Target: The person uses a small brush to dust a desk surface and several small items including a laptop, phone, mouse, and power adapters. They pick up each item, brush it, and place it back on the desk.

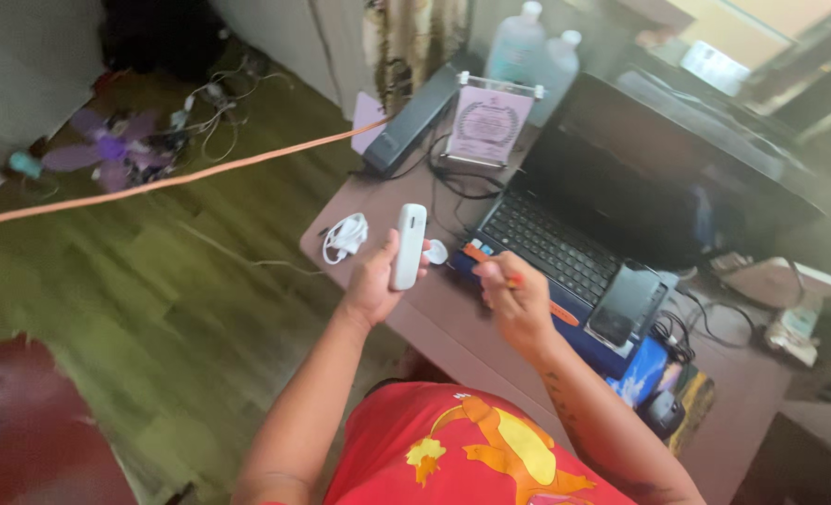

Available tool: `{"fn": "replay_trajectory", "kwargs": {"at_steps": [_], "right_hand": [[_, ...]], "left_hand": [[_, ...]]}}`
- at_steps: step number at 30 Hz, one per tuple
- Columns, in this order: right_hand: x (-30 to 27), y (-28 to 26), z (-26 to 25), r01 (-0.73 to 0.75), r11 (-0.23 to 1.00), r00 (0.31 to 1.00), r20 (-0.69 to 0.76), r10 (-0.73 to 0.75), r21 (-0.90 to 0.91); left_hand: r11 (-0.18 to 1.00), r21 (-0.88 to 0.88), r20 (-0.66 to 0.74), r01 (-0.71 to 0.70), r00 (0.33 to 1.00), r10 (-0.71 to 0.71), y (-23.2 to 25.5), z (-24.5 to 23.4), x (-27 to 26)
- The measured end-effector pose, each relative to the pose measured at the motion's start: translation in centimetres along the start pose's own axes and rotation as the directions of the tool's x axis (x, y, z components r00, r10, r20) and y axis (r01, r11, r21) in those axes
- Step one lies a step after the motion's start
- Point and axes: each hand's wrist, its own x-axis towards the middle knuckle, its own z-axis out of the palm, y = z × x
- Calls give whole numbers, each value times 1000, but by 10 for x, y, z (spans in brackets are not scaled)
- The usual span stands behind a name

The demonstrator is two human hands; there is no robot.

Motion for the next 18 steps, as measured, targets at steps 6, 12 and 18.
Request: {"fn": "replay_trajectory", "kwargs": {"at_steps": [6, 12, 18], "right_hand": [[-15, -5, 4, 428, 816, 898, 83, -431, -389], [-38, 17, -24, 75, 936, 980, -148, -133, -345], [-89, 52, -81, -325, 942, 843, -479, 247, -86]], "left_hand": [[995, 81, 37, 65, 997, -68, -29, 48, 23], [966, 204, 19, 158, 986, -165, -68, 88, 34], [881, 302, 100, 366, 906, -410, -120, 108, 54]]}}
